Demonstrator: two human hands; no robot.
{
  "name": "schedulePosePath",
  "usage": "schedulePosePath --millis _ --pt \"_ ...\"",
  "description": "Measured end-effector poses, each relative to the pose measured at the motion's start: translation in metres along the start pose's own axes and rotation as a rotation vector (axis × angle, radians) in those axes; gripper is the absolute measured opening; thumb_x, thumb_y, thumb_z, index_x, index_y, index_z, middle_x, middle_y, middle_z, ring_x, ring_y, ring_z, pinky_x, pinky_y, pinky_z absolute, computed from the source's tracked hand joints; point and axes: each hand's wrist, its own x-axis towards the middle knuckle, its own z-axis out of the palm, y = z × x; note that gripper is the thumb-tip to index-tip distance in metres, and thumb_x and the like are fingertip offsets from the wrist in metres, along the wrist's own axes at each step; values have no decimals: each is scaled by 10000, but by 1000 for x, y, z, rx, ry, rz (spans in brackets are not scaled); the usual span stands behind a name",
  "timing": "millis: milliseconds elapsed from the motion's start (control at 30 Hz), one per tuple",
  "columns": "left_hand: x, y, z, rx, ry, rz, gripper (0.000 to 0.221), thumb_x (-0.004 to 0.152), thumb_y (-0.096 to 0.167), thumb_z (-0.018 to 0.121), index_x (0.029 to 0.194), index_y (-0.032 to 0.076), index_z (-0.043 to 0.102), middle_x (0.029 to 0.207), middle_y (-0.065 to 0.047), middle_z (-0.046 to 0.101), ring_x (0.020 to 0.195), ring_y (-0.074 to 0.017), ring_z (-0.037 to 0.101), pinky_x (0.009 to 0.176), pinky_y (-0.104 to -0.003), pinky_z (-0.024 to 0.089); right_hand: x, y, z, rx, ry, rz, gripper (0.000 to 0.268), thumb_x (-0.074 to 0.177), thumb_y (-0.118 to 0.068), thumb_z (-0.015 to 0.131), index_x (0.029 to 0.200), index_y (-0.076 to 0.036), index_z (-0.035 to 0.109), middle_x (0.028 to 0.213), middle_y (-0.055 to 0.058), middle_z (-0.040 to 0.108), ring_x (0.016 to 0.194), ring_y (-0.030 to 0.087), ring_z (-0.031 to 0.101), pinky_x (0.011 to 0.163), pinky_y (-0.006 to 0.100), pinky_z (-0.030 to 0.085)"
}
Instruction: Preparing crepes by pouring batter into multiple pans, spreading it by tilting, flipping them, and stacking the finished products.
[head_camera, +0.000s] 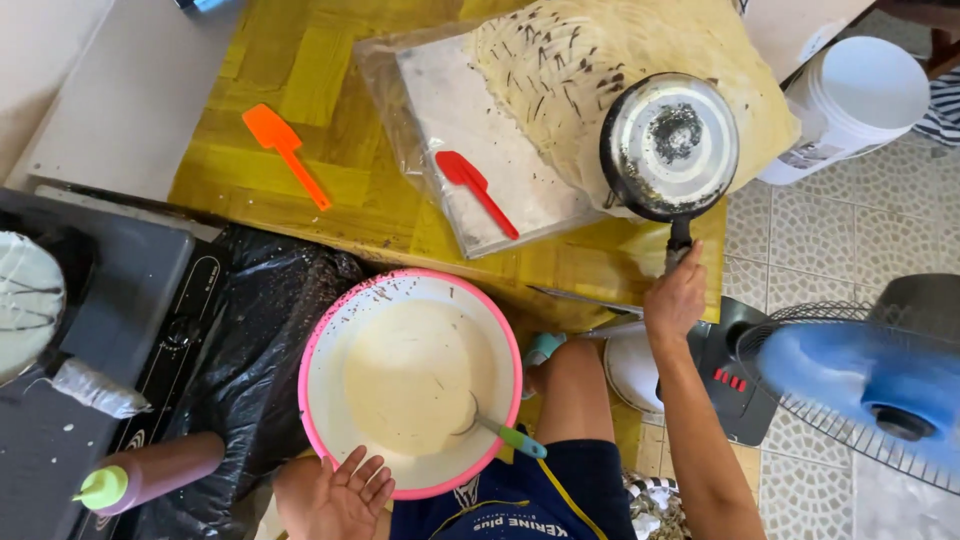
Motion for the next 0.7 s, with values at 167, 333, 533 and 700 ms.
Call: schedulePosePath --millis 167,333,533,700 --pt "-47 -7 71 7 -13 23 531 1046 520 460 1311 76 582 1170 -211 638 1050 -388 608 1000 -518 480 16 -11 -51 189 21 -56 811 914 18 631 1639 -13 268 1129 200 571 894 417 597 630 492 486" --pt "-104 -12 168 316 -113 323 531 974 315 513 1441 65 539 1133 -254 710 924 -381 714 870 -478 587 13 -98 -168 781 -244 149 541 996 -327 694 1421 -5 603 734 67 517 631 199 425 569 443 350" --pt "-153 8 174 642 -459 824 906 842 449 718 1590 148 306 1488 -100 576 1350 -255 568 1143 -439 418 -154 -235 -204 1642 -1636 573 1075 808 -905 161 861 34 682 526 180 615 301 231 540 251 270 339" --pt "-156 4 -1 119 81 902 427 843 46 779 1262 97 710 1059 -53 790 894 -128 671 855 -277 531 -240 -358 -266 1417 -1362 -650 680 1090 -497 334 544 -120 478 502 -28 382 525 84 386 483 371 342"
